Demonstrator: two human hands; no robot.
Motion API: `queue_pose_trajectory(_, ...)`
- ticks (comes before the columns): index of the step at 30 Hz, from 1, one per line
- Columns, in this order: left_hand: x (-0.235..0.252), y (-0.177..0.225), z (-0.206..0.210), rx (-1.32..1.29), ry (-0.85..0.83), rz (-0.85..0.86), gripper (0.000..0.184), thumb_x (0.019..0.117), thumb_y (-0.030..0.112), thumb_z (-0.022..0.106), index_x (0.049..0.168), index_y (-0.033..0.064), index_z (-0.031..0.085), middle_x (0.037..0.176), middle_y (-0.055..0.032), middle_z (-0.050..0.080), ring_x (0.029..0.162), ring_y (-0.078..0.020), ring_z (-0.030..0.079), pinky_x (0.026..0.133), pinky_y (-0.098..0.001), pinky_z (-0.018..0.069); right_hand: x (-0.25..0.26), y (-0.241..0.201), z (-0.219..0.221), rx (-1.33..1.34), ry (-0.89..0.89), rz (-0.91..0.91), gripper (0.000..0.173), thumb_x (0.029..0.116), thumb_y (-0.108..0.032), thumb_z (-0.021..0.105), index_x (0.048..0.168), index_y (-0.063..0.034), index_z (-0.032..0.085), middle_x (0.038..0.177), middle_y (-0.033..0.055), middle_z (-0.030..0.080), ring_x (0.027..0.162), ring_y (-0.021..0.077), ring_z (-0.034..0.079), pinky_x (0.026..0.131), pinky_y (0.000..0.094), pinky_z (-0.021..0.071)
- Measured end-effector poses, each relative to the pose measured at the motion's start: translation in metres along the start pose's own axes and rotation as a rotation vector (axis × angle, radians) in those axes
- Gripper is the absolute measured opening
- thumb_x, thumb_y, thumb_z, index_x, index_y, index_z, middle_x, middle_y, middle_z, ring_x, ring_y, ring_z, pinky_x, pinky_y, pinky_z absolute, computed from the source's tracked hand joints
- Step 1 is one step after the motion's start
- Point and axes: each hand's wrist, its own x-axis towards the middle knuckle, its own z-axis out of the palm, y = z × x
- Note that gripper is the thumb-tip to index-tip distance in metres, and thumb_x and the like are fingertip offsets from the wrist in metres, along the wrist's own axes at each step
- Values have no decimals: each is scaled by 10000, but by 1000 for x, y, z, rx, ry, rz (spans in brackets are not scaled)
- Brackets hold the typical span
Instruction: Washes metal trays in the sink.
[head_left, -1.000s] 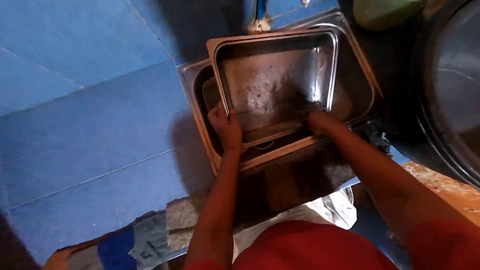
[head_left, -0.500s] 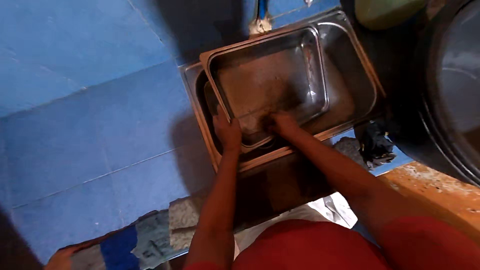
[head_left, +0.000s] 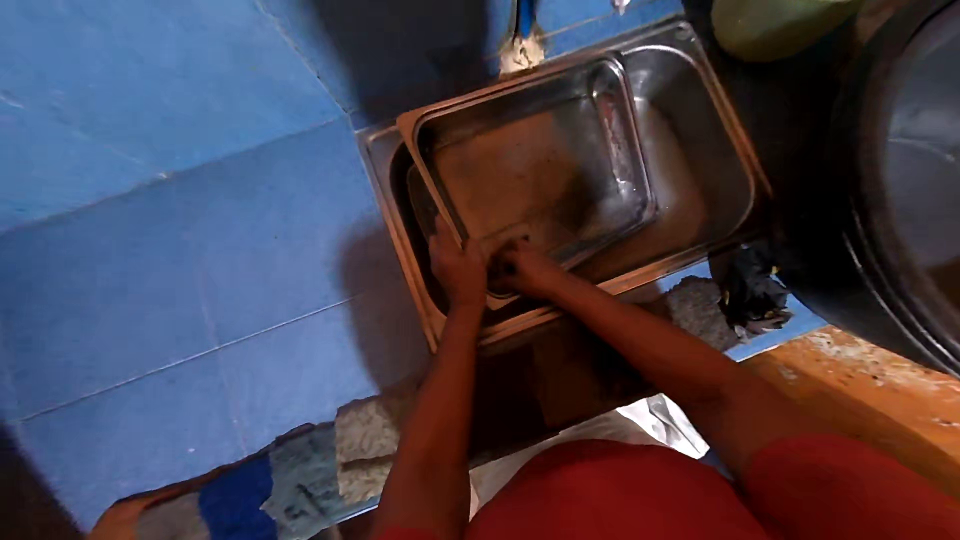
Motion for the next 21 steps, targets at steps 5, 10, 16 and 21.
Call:
queue_pose_trajectory(5,-5,-1,6,-52,-19,-35,571,954,79,592,1504,-21,472,1287,-272,623,1222,-366,608,1047,-479,482,-2,93,-51,-114,13,136,322,935,-264,748,1125,-5,717,1174,259,674,1133,442,637,987,654,490)
queue_pose_trajectory(10,-5,-1,5,-24,16,13,543,948,72,591,1477,-19,512,1270,-270,642,1210,-371,619,1041,-477,482,-19,132,-96,-224,79,539,511,1019,-274,617,1400,57,540,1462,354,461,1337,518,493,1065,683,425)
queue_pose_trajectory(16,-2,0,7,25,21,46,530,955,59,568,1467,-59,502,1265,-292,637,1202,-378,626,1040,-463,483,-32,82,-70,-120,4,429,400,1018,-221,595,1324,37,600,1359,287,582,1274,452,570,1031,660,466)
queue_pose_trajectory(21,1,6,3,58,-4,-3,513,957,84,595,1456,-15,535,1287,-271,642,1233,-378,617,1058,-496,480,-40,25,-37,-61,-166,19,312,1032,-97,533,1306,-75,680,1355,186,632,1286,361,587,1086,572,460)
